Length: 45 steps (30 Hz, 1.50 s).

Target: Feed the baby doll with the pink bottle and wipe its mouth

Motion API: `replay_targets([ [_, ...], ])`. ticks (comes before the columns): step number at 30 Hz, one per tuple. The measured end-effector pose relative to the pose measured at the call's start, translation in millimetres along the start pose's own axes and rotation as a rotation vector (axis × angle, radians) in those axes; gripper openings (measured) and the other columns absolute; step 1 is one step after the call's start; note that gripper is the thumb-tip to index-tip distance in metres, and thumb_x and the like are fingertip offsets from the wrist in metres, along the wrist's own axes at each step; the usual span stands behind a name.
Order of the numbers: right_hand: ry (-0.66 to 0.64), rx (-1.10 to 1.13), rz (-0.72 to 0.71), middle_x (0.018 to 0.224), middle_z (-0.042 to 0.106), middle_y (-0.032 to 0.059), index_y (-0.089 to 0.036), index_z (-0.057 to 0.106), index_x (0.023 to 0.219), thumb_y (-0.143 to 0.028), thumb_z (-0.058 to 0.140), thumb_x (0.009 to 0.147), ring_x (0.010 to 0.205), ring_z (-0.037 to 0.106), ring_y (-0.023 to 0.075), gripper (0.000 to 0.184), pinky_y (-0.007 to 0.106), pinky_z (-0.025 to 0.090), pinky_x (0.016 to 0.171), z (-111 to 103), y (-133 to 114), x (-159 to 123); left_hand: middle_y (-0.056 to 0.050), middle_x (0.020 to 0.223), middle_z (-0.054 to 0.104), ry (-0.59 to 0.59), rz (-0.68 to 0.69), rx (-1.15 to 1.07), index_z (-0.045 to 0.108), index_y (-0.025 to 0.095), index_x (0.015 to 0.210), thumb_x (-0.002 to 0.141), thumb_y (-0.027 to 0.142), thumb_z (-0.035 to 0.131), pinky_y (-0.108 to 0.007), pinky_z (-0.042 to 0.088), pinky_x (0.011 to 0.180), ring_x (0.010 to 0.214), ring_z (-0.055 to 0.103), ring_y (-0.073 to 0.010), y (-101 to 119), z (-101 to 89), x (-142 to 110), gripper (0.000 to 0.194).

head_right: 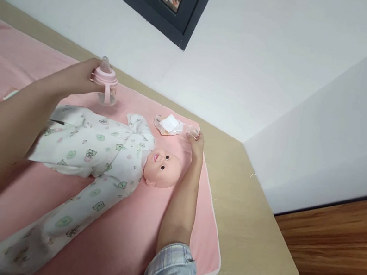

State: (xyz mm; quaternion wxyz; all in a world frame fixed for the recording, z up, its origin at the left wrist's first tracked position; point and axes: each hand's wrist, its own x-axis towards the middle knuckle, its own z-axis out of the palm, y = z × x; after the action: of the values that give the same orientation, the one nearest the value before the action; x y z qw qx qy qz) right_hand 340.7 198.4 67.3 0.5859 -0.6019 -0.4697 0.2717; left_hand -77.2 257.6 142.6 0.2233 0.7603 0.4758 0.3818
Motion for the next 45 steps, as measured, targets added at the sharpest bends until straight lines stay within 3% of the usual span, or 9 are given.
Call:
replay_targets([
  [5, -0.164, -0.01, -0.24, 0.142, 0.057, 0.0125, -0.024, 0.045, 0.138, -0.044, 0.078, 0.073, 0.132, 0.056, 0.023, 0.076, 0.038, 0.047, 0.113, 7, -73, -20, -0.012, 0.134, 0.059, -0.042, 0.107, -0.01, 0.042, 0.012, 0.146, 0.082, 0.034, 0.064, -0.034, 0.047, 0.093, 0.113, 0.059, -0.0273, 43, 17.5, -13, 0.071],
  [8, -0.274, -0.075, -0.373, 0.148, 0.052, 0.008, -0.033, 0.035, 0.149, -0.059, 0.067, 0.085, 0.138, 0.052, 0.0246, 0.077, 0.042, 0.048, 0.112, 25, -116, -48, -0.012, 0.133, 0.062, -0.07, 0.204, -0.029, 0.038, 0.017, 0.151, 0.076, 0.032, 0.066, -0.037, 0.049, 0.095, 0.115, 0.062, -0.0303, 63, 28.0, -21, 0.081],
  [13, -0.381, -0.098, -0.561, 0.153, 0.044, 0.0059, -0.037, 0.022, 0.155, -0.066, 0.058, 0.091, 0.144, 0.043, 0.0265, 0.08, 0.048, 0.042, 0.118, 60, -157, -96, -0.007, 0.131, 0.066, -0.131, 0.266, -0.033, 0.042, 0.026, 0.148, 0.072, 0.034, 0.069, -0.037, 0.051, 0.089, 0.114, 0.064, -0.0324, 98, 33.4, -46, 0.081],
  [18, -0.425, -0.147, -0.579, 0.157, 0.035, 0.0032, -0.038, 0.023, 0.155, -0.062, 0.057, 0.093, 0.146, 0.04, 0.0274, 0.074, 0.051, 0.039, 0.121, 73, -162, -113, -0.005, 0.13, 0.066, -0.16, 0.3, -0.026, 0.044, 0.028, 0.145, 0.076, 0.035, 0.067, -0.034, 0.051, 0.081, 0.111, 0.066, -0.0314, 117, 29.3, -63, 0.073],
  [22, -0.448, -0.153, -0.558, 0.156, 0.036, 0.0039, -0.037, 0.026, 0.153, -0.061, 0.061, 0.092, 0.144, 0.042, 0.0277, 0.074, 0.051, 0.042, 0.119, 76, -159, -114, -0.005, 0.125, 0.068, -0.135, 0.308, -0.017, 0.044, 0.028, 0.145, 0.077, 0.038, 0.067, -0.034, 0.051, 0.08, 0.11, 0.066, -0.0312, 117, 27.5, -64, 0.072],
  [29, -0.496, -0.166, -0.551, 0.16, 0.031, 0.0057, -0.036, 0.016, 0.157, -0.061, 0.06, 0.092, 0.142, 0.044, 0.028, 0.082, 0.051, 0.05, 0.113, 82, -153, -112, -0.009, 0.122, 0.068, -0.134, 0.317, 0.02, 0.037, 0.024, 0.151, 0.075, 0.038, 0.07, -0.036, 0.049, 0.082, 0.11, 0.066, -0.0331, 115, 28.9, -62, 0.084],
  [35, -0.516, -0.21, -0.574, 0.159, 0.036, 0.0039, -0.034, 0.033, 0.153, -0.055, 0.066, 0.09, 0.139, 0.047, 0.0279, 0.074, 0.048, 0.052, 0.112, 75, -160, -116, -0.009, 0.122, 0.069, -0.174, 0.335, 0.02, 0.037, 0.024, 0.15, 0.078, 0.037, 0.068, -0.037, 0.049, 0.081, 0.106, 0.067, -0.0333, 115, 29.3, -64, 0.079],
  [38, -0.536, -0.222, -0.536, 0.159, 0.036, 0.0019, -0.039, 0.032, 0.153, -0.056, 0.066, 0.089, 0.14, 0.047, 0.03, 0.075, 0.049, 0.053, 0.111, 75, -161, -116, -0.009, 0.122, 0.069, -0.166, 0.338, 0.023, 0.037, 0.024, 0.15, 0.077, 0.036, 0.067, -0.038, 0.049, 0.081, 0.106, 0.067, -0.0338, 115, 30.0, -64, 0.08],
  [45, -0.493, -0.113, -0.531, 0.152, 0.041, 0.0049, -0.038, 0.024, 0.154, -0.056, 0.068, 0.087, 0.133, 0.053, 0.0289, 0.082, 0.053, 0.057, 0.102, 88, -153, -115, -0.009, 0.122, 0.07, -0.125, 0.319, -0.002, 0.038, 0.022, 0.151, 0.074, 0.035, 0.071, -0.038, 0.051, 0.081, 0.104, 0.068, -0.0325, 120, 31.1, -65, 0.084],
])
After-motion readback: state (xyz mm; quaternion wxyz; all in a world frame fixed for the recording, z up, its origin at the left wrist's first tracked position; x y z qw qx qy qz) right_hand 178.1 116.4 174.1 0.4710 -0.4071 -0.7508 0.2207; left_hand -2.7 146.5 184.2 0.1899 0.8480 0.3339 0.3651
